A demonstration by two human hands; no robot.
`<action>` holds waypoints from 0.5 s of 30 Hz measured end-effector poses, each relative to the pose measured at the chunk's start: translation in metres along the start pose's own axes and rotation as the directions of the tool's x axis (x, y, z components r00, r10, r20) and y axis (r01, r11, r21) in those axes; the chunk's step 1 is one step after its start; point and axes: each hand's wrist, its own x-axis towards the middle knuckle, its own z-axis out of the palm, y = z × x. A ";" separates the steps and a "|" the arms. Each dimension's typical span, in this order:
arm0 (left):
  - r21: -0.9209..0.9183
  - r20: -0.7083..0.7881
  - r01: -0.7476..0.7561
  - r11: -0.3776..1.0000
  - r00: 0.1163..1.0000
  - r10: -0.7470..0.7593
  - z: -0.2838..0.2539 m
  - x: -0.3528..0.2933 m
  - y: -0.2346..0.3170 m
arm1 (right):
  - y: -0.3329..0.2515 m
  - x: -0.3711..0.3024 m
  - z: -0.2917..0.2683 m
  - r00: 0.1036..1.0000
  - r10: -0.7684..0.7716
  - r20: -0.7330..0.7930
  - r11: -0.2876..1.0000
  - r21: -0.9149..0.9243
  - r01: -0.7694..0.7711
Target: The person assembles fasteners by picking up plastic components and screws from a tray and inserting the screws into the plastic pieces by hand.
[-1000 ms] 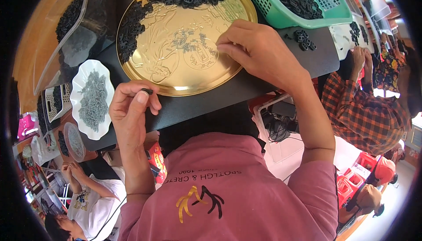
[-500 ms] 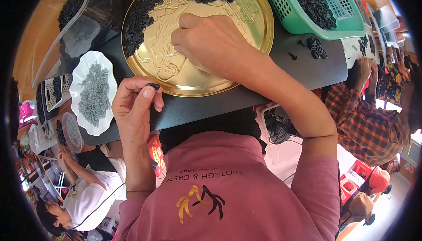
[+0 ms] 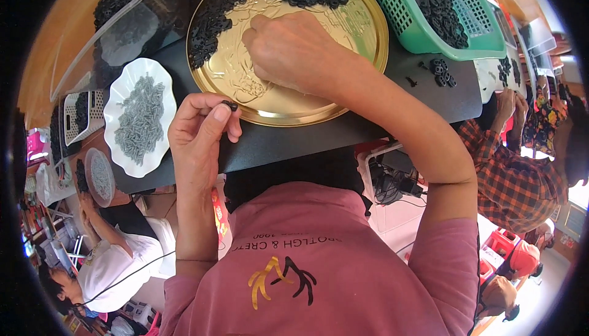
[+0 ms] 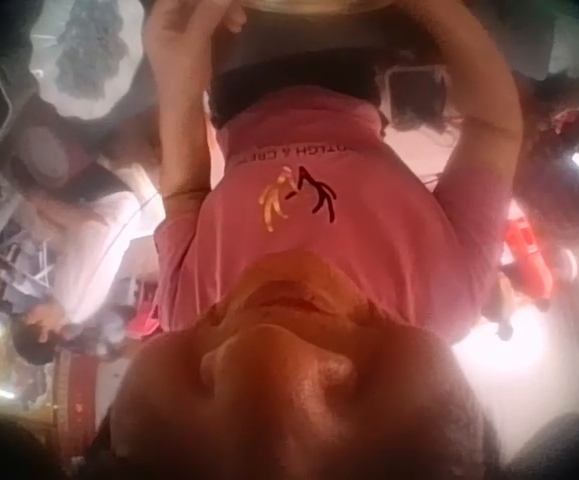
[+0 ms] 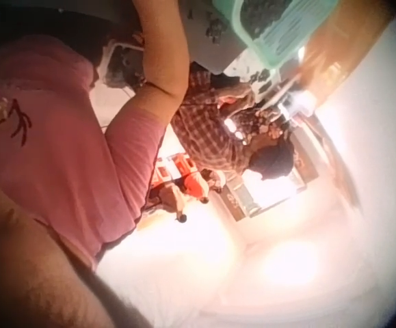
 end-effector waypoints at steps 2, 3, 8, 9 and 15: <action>-0.016 -0.005 -0.013 1.000 1.000 0.013 0.000 0.000 0.001 | -0.001 -0.002 -0.009 0.997 0.050 -0.055 0.997 0.069 -0.046; -0.015 -0.010 -0.017 1.000 1.000 0.017 0.000 0.001 0.002 | -0.001 -0.003 -0.015 0.988 0.110 -0.104 0.985 0.142 -0.095; -0.137 0.014 0.053 0.989 0.999 -0.051 0.007 0.004 0.006 | -0.015 -0.015 -0.037 0.922 0.388 0.002 0.732 0.608 -0.309; -0.139 0.015 0.054 0.989 0.999 -0.052 0.008 0.005 0.006 | -0.018 -0.018 -0.035 0.882 0.472 0.000 0.596 0.737 -0.319; -0.142 0.017 0.042 0.989 0.999 -0.040 0.017 0.007 0.005 | -0.034 -0.037 -0.048 0.828 0.479 0.291 0.070 0.928 -0.366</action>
